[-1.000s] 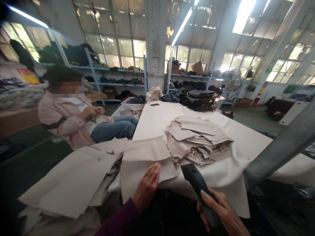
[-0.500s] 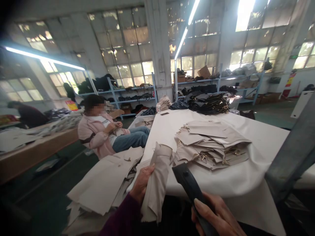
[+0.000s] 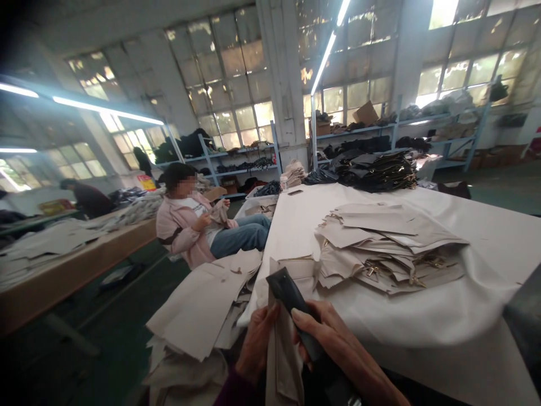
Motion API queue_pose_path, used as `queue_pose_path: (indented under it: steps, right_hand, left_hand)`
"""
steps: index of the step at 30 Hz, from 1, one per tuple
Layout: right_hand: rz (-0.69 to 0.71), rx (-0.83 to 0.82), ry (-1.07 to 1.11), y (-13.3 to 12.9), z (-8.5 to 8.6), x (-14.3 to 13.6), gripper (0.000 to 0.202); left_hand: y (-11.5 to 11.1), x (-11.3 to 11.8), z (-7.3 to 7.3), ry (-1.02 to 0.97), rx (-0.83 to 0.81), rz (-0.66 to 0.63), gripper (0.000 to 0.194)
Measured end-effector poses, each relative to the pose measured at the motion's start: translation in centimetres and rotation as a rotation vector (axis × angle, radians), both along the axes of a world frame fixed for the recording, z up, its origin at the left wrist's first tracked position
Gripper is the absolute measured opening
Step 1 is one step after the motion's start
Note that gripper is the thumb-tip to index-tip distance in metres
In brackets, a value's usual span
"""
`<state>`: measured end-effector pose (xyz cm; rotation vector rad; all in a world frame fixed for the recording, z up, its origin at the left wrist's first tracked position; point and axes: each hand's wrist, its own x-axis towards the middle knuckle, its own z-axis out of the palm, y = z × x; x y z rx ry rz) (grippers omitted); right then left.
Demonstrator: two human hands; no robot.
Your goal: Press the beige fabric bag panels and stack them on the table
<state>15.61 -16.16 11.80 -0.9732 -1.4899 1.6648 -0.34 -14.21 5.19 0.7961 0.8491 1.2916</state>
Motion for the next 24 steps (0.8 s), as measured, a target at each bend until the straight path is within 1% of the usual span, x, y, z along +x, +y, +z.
queue_pose_path:
  steps: [2,3,6,9,11,13,16,18,20,22,24]
  right_hand:
    - [-0.015,0.015,-0.025,0.8,0.5,-0.7,0.043]
    - [-0.024,0.032,-0.033,1.2,0.8,-0.9,0.043]
    - [-0.053,0.068,-0.041,1.9,1.7,-0.5,0.044]
    - [-0.102,0.057,-0.072,1.4,2.0,1.2,0.045]
    - [-0.123,0.052,-0.103,0.5,1.5,2.8,0.046]
    - [-0.121,0.044,-0.133,-0.9,0.7,4.5,0.045]
    - [-0.105,0.003,-0.165,-3.2,-0.9,6.7,0.043]
    - [-0.095,-0.034,-0.179,-4.5,-1.7,7.9,0.045]
    - [-0.092,-0.056,-0.198,-5.5,-2.4,8.5,0.047]
    - [-0.085,-0.066,-0.214,-5.9,-2.8,8.7,0.047]
    - [-0.059,-0.083,-0.211,-6.0,-3.2,8.4,0.048]
  left_hand:
    - [-0.7,0.2,-0.6,-0.023,-0.009,-0.001,0.046]
    - [-1.0,0.2,-1.0,-0.036,-0.021,0.027,0.046]
    - [-2.1,-0.5,-2.4,-0.065,-0.077,0.2,0.049]
    - [-3.5,-1.9,-4.2,-0.117,-0.162,0.356,0.049]
    - [-4.6,-2.5,-5.4,-0.177,-0.228,0.424,0.045]
    - [-6.1,-2.2,-6.2,-0.236,-0.252,0.451,0.039]
    - [-8.7,-0.1,-6.7,-0.304,-0.203,0.429,0.034]
    - [-10.4,1.7,-7.0,-0.346,-0.194,0.37,0.034]
    - [-11.8,3.2,-7.5,-0.385,-0.229,0.281,0.036]
    - [-12.7,3.9,-8.3,-0.402,-0.292,0.217,0.037]
    - [-13.1,3.8,-9.4,-0.387,-0.339,0.205,0.037]
